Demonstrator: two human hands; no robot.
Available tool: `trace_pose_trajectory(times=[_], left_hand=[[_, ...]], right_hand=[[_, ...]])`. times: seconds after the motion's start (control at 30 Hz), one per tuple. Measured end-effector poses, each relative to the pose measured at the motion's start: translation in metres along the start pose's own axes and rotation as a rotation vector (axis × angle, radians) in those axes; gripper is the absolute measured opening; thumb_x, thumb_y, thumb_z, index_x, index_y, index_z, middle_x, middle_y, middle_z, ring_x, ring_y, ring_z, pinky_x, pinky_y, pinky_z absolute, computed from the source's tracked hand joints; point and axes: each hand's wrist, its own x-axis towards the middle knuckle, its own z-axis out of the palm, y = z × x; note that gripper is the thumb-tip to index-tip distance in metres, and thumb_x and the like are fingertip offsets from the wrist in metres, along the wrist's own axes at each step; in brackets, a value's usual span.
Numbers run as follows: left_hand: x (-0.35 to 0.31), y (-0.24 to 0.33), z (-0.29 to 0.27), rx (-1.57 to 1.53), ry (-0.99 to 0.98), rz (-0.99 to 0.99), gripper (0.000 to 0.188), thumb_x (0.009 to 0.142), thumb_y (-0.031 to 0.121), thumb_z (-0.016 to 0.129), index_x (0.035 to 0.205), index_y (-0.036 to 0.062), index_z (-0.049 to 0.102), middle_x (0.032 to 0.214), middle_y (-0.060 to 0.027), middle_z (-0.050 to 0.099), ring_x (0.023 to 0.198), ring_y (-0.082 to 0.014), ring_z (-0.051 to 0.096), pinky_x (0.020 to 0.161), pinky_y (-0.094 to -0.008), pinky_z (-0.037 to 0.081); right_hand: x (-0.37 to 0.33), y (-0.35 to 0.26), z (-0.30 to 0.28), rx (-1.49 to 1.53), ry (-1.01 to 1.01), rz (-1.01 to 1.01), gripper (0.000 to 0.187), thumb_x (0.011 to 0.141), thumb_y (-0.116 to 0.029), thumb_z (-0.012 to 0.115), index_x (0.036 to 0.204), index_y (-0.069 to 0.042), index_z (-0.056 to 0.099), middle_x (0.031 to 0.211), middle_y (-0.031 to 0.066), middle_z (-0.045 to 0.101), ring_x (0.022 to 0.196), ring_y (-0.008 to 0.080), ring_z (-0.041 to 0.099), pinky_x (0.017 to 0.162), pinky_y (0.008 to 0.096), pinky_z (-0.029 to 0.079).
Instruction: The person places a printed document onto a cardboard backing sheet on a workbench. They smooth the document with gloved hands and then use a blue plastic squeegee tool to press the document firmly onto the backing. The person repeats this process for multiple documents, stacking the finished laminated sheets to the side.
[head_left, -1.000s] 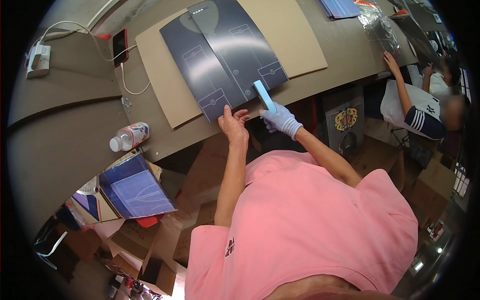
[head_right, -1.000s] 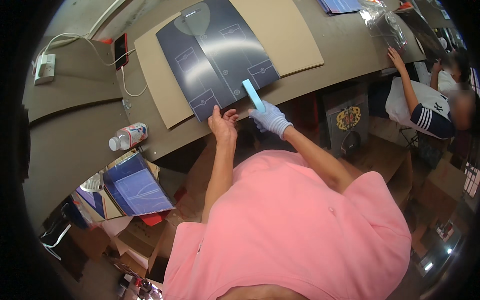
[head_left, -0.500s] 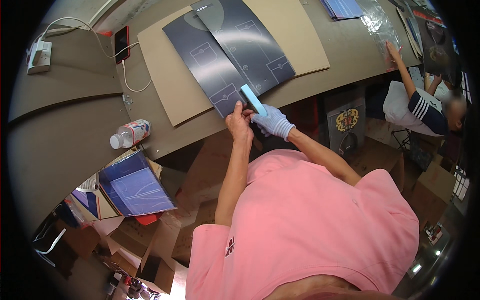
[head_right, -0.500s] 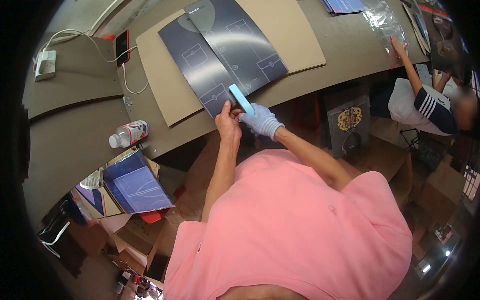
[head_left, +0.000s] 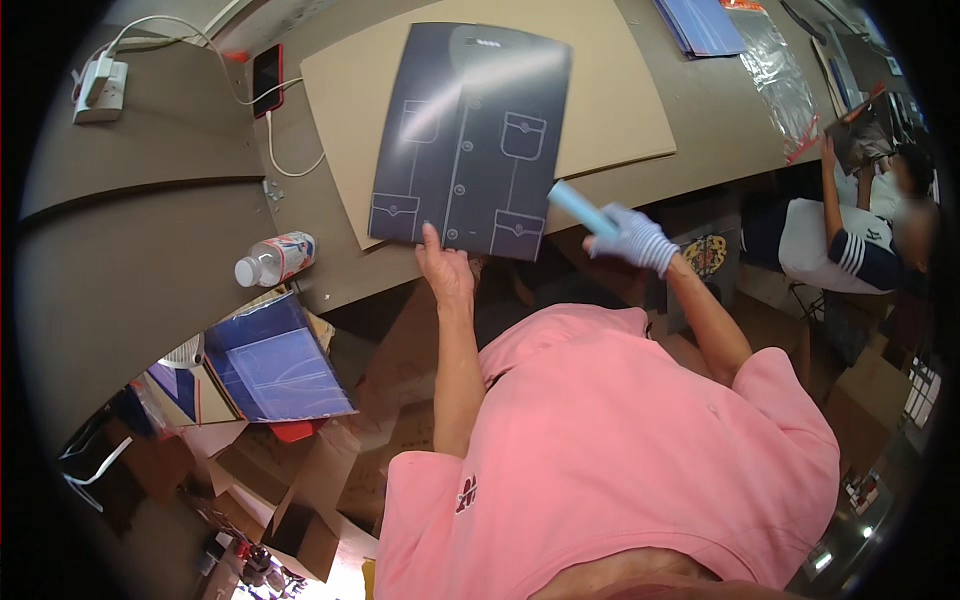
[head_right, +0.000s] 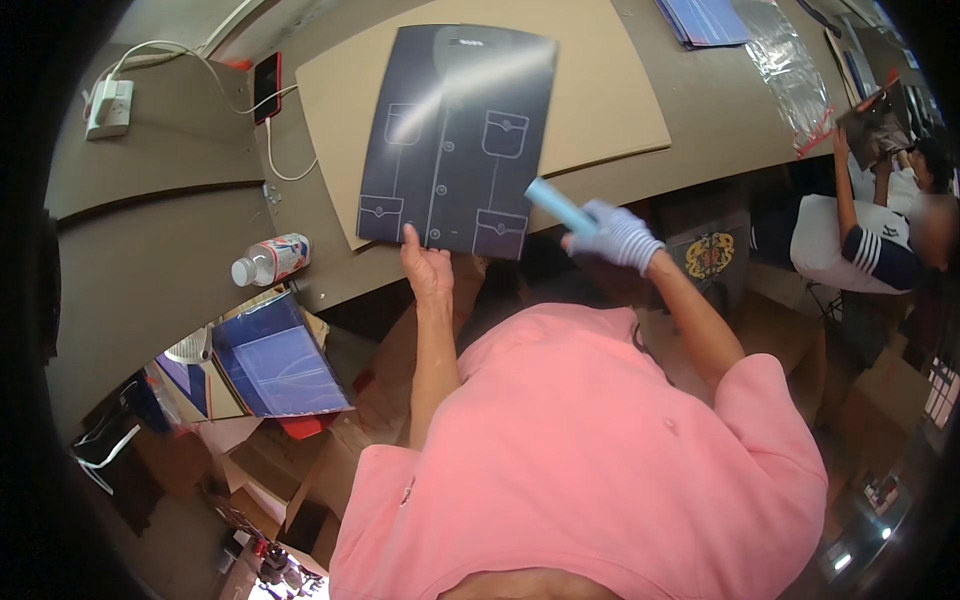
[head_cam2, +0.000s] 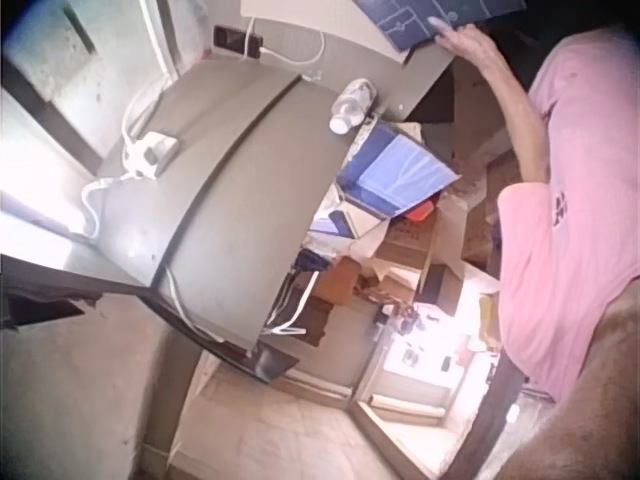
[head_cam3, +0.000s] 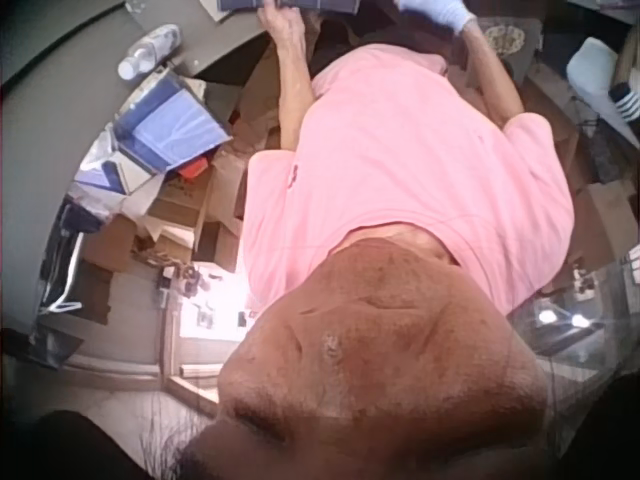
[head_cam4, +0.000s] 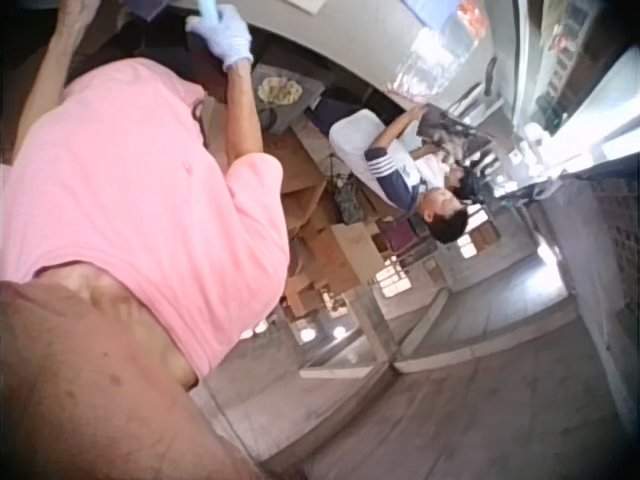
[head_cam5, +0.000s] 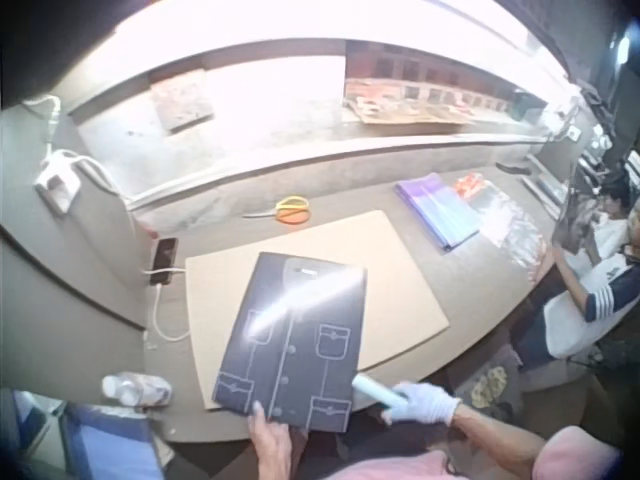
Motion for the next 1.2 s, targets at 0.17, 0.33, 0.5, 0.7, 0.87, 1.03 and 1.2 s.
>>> trace_pose_trajectory(times=[0.17, 0.33, 0.5, 0.7, 0.87, 1.03, 1.2], left_hand=[[-0.017, 0.007, 0.012, 0.171, -0.057, 0.124, 0.065, 0.074, -0.015, 0.059, 0.133, 0.0054, 0.040, 0.125, -0.0106, 0.051, 0.111, -0.0250, 0.052, 0.099, -0.0408, 0.043], [-0.007, 0.053, -0.007, 0.237, -0.143, 0.246, 0.071, 0.062, -0.019, 0.062, 0.128, 0.0027, 0.047, 0.119, -0.0089, 0.056, 0.108, -0.0236, 0.055, 0.097, -0.0363, 0.044], [-0.017, 0.119, -0.016, 0.306, -0.312, 0.305, 0.079, 0.059, -0.016, 0.065, 0.133, 0.0036, 0.043, 0.125, -0.0105, 0.054, 0.111, -0.0262, 0.055, 0.100, -0.0385, 0.043], [-0.017, 0.174, 0.012, 0.485, -0.450, 0.581, 0.069, 0.067, -0.009, 0.068, 0.131, 0.0014, 0.043, 0.117, -0.0119, 0.059, 0.103, -0.0241, 0.059, 0.091, -0.0346, 0.048], [0.005, 0.179, 0.007, 0.690, 0.152, 0.790, 0.035, 0.087, 0.015, 0.064, 0.117, 0.0031, 0.050, 0.099, -0.0095, 0.063, 0.081, -0.0142, 0.060, 0.066, -0.0269, 0.049], [-0.027, 0.082, -0.012, 0.783, 0.089, -0.026, 0.054, 0.087, 0.043, 0.063, 0.118, 0.0008, 0.051, 0.102, -0.0140, 0.062, 0.073, -0.0188, 0.063, 0.054, -0.0275, 0.052], [-0.009, -0.008, -0.011, 0.441, -0.072, -0.370, 0.071, 0.084, 0.047, 0.065, 0.123, -0.0057, 0.038, 0.108, -0.0203, 0.060, 0.069, -0.0230, 0.064, 0.048, -0.0298, 0.050]], right_hand=[[0.080, 0.023, -0.030, -0.104, 0.677, 0.146, 0.062, 0.071, -0.049, 0.069, 0.112, -0.006, 0.052, 0.100, 0.0193, 0.062, 0.097, 0.0364, 0.059, 0.084, 0.0446, 0.046], [0.122, 0.021, -0.048, -0.507, 0.812, 0.068, 0.068, 0.070, -0.050, 0.070, 0.118, -0.008, 0.050, 0.118, 0.0186, 0.055, 0.108, 0.0336, 0.055, 0.088, 0.0435, 0.043], [0.133, -0.022, -0.072, -0.132, 0.785, -0.323, 0.089, 0.072, -0.059, 0.067, 0.136, -0.005, 0.039, 0.133, 0.0216, 0.046, 0.119, 0.0364, 0.049, 0.098, 0.0423, 0.038], [0.113, -0.060, -0.078, 0.550, 0.142, -0.445, 0.069, 0.081, -0.045, 0.067, 0.130, -0.002, 0.046, 0.117, 0.0165, 0.058, 0.110, 0.0249, 0.055, 0.092, 0.0335, 0.045], [0.111, -0.040, -0.019, 1.437, 0.204, -0.408, 0.028, 0.091, -0.021, 0.061, 0.111, -0.002, 0.059, 0.100, 0.0046, 0.064, 0.092, 0.0165, 0.062, 0.080, 0.0303, 0.052], [0.117, -0.030, 0.071, 1.785, 0.102, -0.129, 0.028, 0.095, -0.022, 0.054, 0.116, -0.004, 0.051, 0.108, 0.0092, 0.061, 0.097, 0.0253, 0.062, 0.079, 0.0427, 0.054], [0.095, -0.040, 0.102, 1.574, -0.209, 0.105, 0.036, 0.095, -0.029, 0.051, 0.115, 0.001, 0.046, 0.107, 0.0184, 0.059, 0.092, 0.0307, 0.063, 0.076, 0.0447, 0.055]])
